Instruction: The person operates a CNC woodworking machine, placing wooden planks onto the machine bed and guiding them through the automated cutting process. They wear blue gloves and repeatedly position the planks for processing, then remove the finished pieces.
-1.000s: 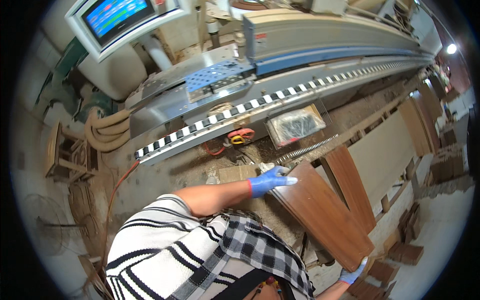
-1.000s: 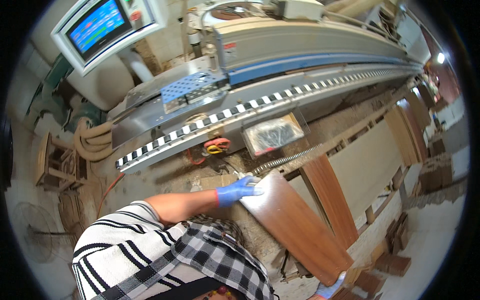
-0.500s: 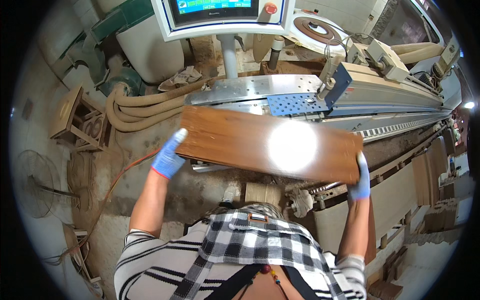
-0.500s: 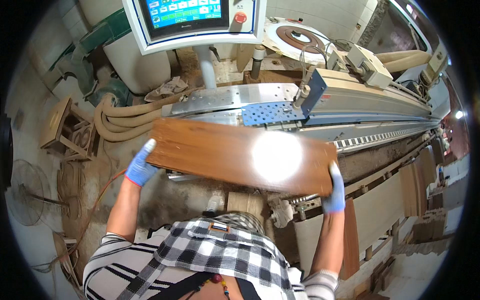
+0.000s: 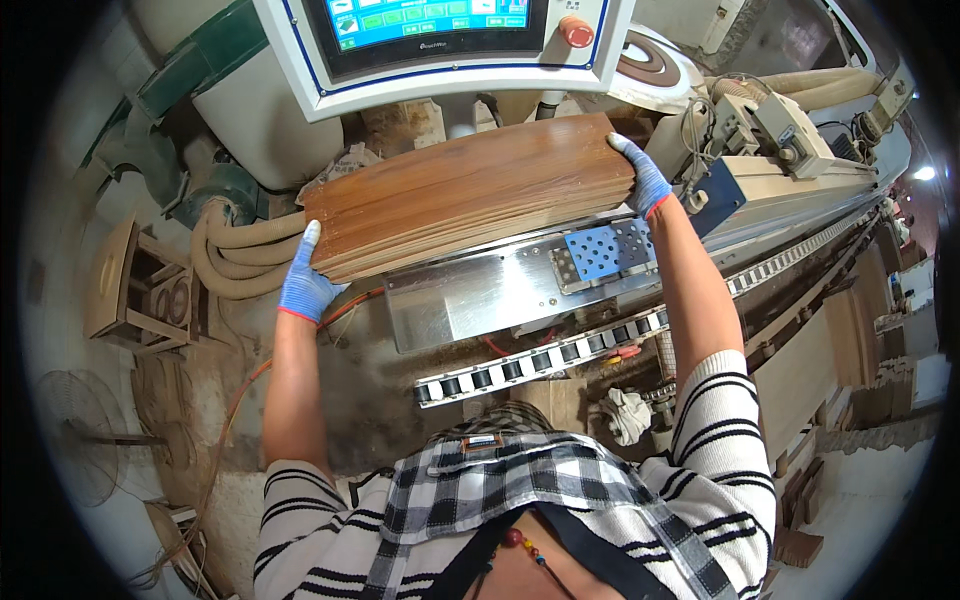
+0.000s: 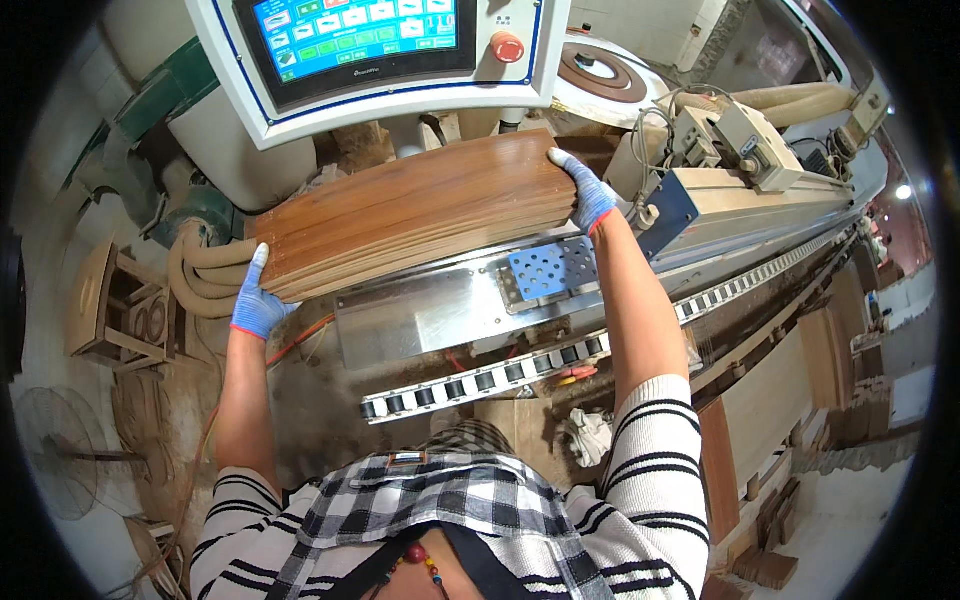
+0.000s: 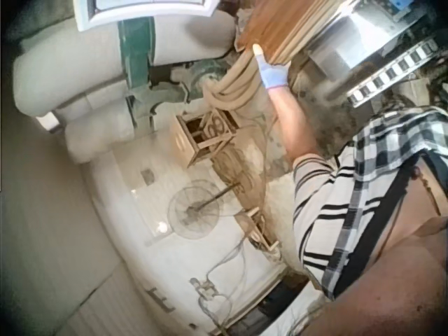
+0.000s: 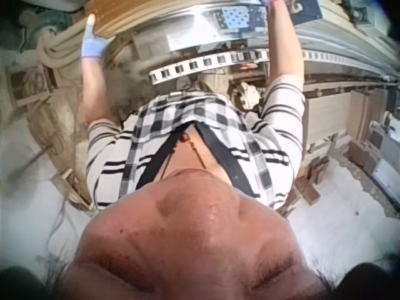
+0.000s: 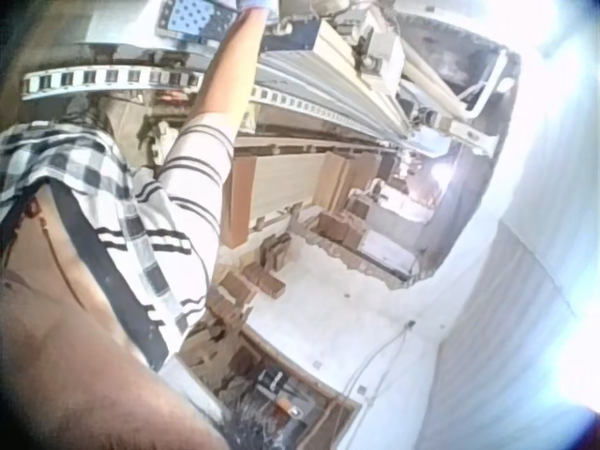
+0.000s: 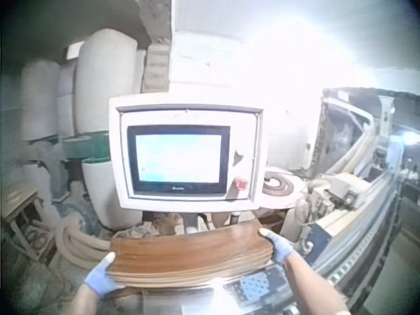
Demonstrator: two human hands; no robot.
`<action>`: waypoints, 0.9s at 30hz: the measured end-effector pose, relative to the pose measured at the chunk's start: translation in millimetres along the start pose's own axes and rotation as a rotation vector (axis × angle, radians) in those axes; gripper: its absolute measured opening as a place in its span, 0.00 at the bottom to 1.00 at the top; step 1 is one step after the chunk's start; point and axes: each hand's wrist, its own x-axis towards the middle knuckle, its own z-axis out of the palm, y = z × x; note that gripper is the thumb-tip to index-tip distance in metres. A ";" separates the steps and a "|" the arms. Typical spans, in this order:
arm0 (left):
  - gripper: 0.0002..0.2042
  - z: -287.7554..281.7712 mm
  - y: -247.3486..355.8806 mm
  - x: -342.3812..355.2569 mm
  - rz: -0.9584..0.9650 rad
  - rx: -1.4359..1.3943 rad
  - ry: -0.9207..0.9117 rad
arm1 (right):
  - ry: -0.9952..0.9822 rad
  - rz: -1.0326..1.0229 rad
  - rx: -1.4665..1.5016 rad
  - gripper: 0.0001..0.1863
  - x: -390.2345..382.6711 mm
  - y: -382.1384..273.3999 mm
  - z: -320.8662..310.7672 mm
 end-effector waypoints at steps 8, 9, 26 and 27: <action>0.32 20.6 -5.0 37.5 -0.067 0.082 0.007 | 0.091 -0.054 -0.334 0.25 27.7 3.4 -31.9; 0.32 21.5 -4.0 38.4 -0.079 0.111 0.021 | 0.104 -0.168 -0.429 0.25 28.9 5.7 -35.3; 0.26 -45.9 -4.9 -26.2 0.425 0.496 0.259 | 0.452 -0.758 -1.359 0.23 -77.1 71.1 41.5; 0.25 -52.5 -5.9 -43.3 0.410 0.412 0.297 | 0.413 -0.786 -1.301 0.23 -86.4 82.0 44.3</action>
